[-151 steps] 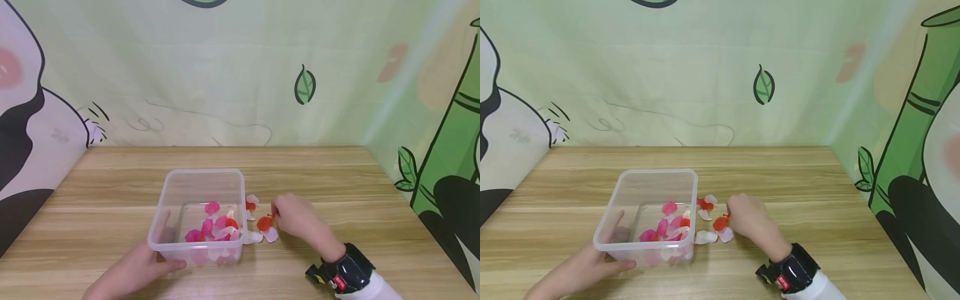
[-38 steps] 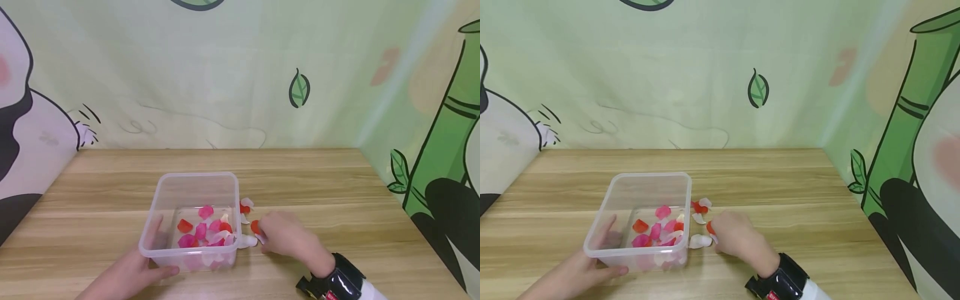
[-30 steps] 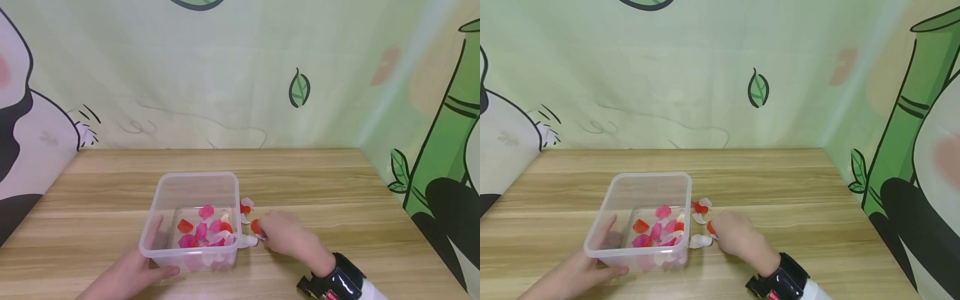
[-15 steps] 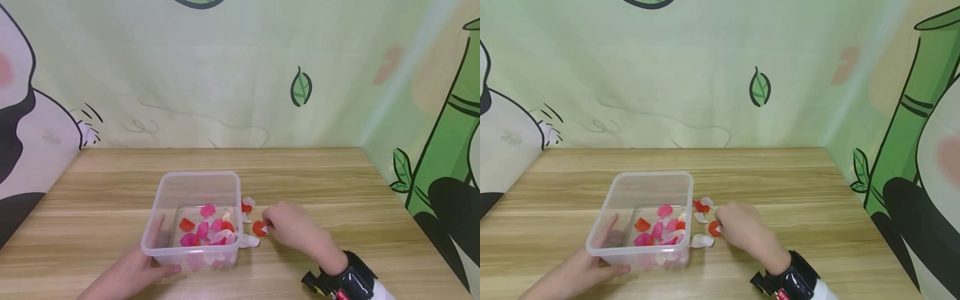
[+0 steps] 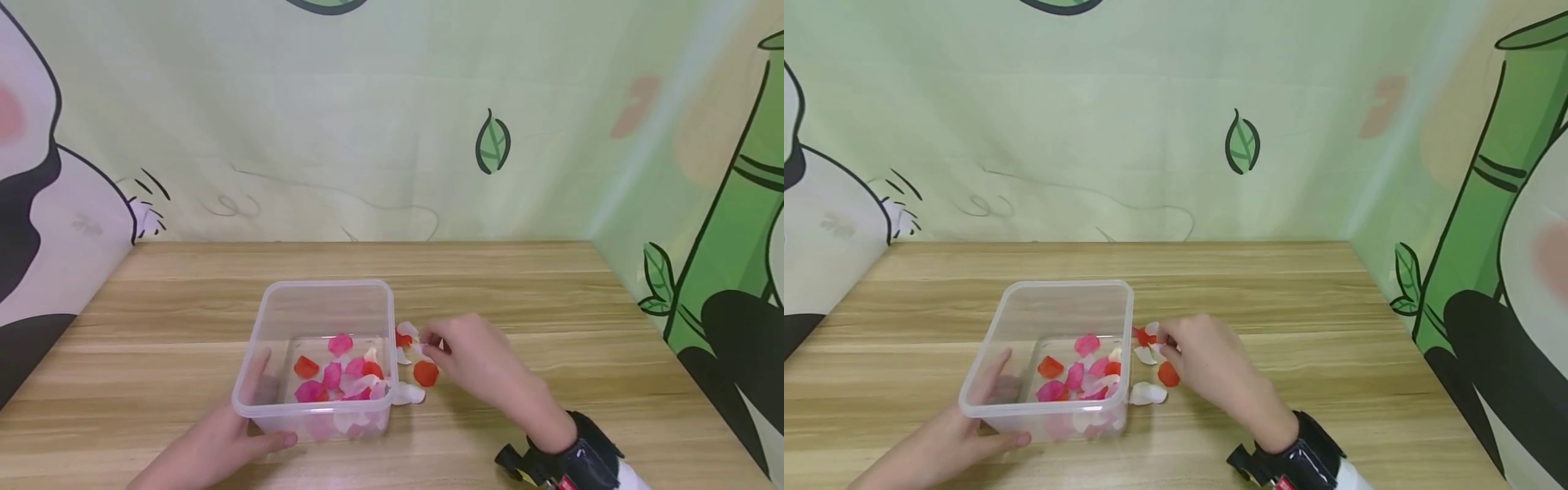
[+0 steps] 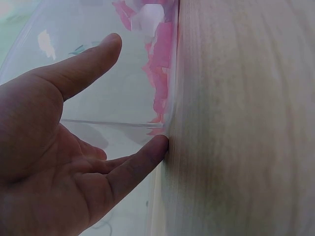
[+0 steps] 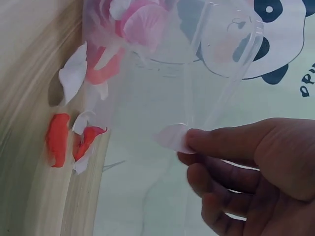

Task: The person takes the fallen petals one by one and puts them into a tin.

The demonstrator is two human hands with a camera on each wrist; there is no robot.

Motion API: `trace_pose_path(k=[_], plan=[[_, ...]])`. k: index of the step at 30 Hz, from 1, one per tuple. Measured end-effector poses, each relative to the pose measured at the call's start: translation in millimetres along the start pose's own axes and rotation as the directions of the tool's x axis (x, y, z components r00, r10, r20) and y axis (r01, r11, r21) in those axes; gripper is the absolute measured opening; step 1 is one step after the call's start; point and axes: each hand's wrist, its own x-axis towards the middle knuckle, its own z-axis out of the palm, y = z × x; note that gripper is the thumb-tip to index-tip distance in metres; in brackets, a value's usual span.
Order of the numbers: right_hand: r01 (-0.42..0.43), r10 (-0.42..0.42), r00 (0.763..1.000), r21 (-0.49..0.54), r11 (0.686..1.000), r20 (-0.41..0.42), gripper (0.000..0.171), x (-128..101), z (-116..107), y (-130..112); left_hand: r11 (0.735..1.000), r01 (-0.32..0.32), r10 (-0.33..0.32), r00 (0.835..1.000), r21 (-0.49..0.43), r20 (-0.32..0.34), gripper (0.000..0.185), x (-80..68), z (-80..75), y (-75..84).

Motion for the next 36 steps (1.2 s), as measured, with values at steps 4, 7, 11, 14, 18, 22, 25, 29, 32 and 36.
trace_pose_path(k=[4,7,11,14,18,22,25,29,32,36], plan=[[0.035,-0.03,0.994,0.049,0.998,-0.109,0.006,-0.8,-3.0,-3.2,0.998,-0.049,0.05,0.998,0.04,-0.029,0.115,-1.3,1.1,-1.4],[0.081,-0.067,0.977,0.061,0.995,-0.205,0.008,-1.7,-4.0,-4.8,0.999,-0.046,0.046,0.999,0.024,-0.02,0.116,-0.5,1.0,-1.7],[0.17,-0.142,0.932,0.057,0.984,-0.332,0.009,-2.9,-4.6,-6.3,1.0,0.003,-0.003,1.0,-0.006,0.007,0.117,1.5,0.2,-0.9],[0.237,-0.197,0.896,0.055,0.97,-0.398,0.012,-3.5,-5.2,-8.5,1.0,0.001,-0.001,1.0,0.004,-0.001,0.118,1.1,0.5,-1.5],[0.346,-0.284,0.852,0.066,0.936,-0.44,0.018,-4.2,-5.1,-13.1,1.0,-0.023,0.023,1.0,0.016,-0.01,0.118,0.1,1.4,-2.3],[0.47,-0.385,0.8,0.082,0.879,-0.461,0.023,-4.0,-3.8,-17.6,0.999,-0.041,0.041,0.999,0.006,-0.014,0.118,1.0,1.9,-2.1],[0.553,-0.451,0.76,0.102,0.827,-0.469,0.025,-3.3,-2.1,-20.5,0.999,-0.047,0.046,0.999,-0.01,-0.019,0.118,1.4,2.0,-2.0],[0.628,-0.516,0.717,0.114,0.769,-0.468,0.027,-2.6,1.8,-24.0,0.999,-0.049,0.049,0.999,-0.012,-0.024,0.118,0.9,2.4,-2.4],[0.657,-0.547,0.695,0.104,0.747,-0.466,0.026,-2.1,5.3,-25.9,0.999,-0.042,0.042,0.999,0.001,-0.023,0.118,0.4,2.6,-2.7],[0.657,-0.554,0.694,0.09,0.748,-0.459,0.022,-1.7,8.4,-27.3,0.999,-0.041,0.041,0.999,-0.018,-0.023,0.118,0.1,2.7,-2.6]])
